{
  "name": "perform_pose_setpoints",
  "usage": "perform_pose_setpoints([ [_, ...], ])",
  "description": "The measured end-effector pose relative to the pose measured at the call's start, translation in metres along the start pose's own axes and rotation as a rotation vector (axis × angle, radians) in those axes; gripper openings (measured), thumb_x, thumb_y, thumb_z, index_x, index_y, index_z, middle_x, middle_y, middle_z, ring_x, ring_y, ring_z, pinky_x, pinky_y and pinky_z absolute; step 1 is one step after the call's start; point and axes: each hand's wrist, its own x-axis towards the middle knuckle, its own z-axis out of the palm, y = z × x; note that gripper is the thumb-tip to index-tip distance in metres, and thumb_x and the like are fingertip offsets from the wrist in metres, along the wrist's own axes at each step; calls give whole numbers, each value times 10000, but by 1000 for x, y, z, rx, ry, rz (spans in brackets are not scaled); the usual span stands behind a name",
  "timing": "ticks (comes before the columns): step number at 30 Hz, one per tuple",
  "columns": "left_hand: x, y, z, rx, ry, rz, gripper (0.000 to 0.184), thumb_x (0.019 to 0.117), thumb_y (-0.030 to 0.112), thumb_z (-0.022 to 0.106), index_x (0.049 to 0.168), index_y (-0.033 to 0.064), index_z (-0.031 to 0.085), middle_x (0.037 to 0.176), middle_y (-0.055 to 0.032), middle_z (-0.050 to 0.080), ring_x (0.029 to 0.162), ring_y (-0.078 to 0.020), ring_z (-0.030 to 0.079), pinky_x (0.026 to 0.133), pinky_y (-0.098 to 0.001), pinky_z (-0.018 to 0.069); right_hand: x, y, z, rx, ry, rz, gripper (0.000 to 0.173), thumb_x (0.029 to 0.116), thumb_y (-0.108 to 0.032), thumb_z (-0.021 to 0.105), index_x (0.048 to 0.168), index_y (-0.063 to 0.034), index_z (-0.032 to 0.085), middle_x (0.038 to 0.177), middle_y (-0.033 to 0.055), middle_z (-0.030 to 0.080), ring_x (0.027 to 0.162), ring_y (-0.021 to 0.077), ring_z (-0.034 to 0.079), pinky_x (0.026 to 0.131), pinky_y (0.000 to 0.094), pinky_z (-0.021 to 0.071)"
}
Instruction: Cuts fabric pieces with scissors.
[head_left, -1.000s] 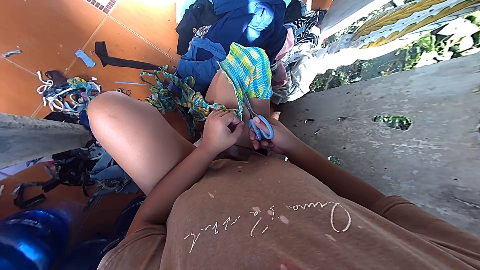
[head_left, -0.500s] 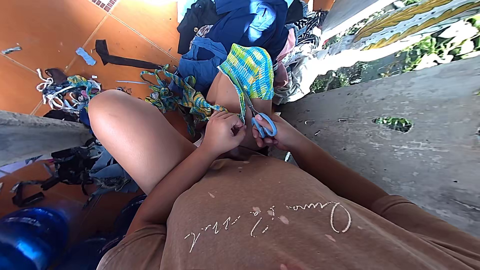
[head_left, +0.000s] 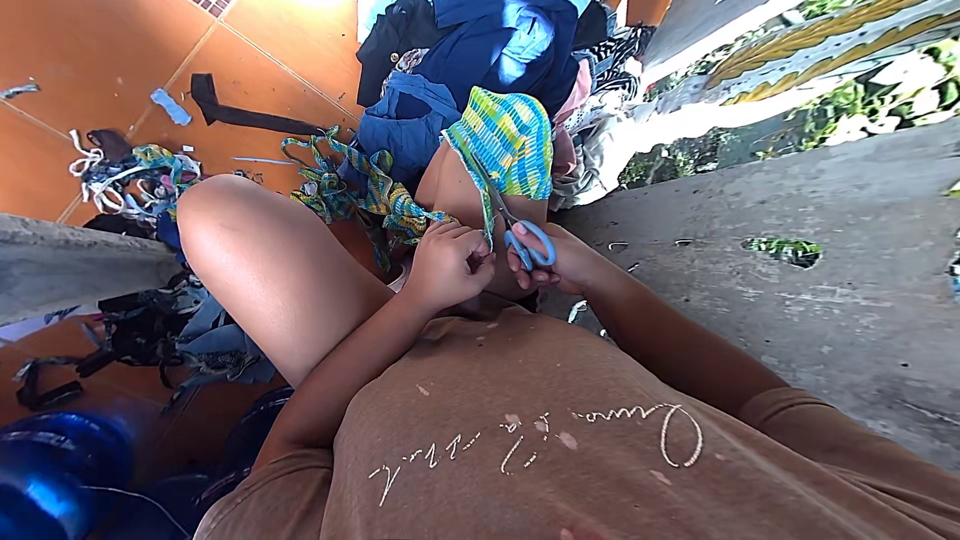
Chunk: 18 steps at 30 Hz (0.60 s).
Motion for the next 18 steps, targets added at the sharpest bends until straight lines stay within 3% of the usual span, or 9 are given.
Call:
perform_pose_setpoints([
  [3,0,1,0,6,-24,1,157,792,129,702,662,66,641,674,-60,656,702,-197,655,769,-398,515,-1,-3,-4,3,-43,-5,535,1121,-342,247,779,-100,579,553,-38,611,382,-38,440,382,91,316],
  [10,0,2,-3,12,-28,-50,151,760,100,706,655,48,611,663,-76,636,683,-218,646,725,-406,518,-8,-6,-3,-16,-44,-11,544,1125,-343,243,772,-99,577,563,-29,631,384,-42,451,379,87,307],
  [18,0,6,-4,-48,-62,-134,208,748,54,693,632,43,522,660,-83,566,612,-210,590,534,-368,468,-10,-9,-2,-49,13,10,536,1132,-319,287,748,-90,583,537,-28,615,366,-35,435,366,100,307],
])
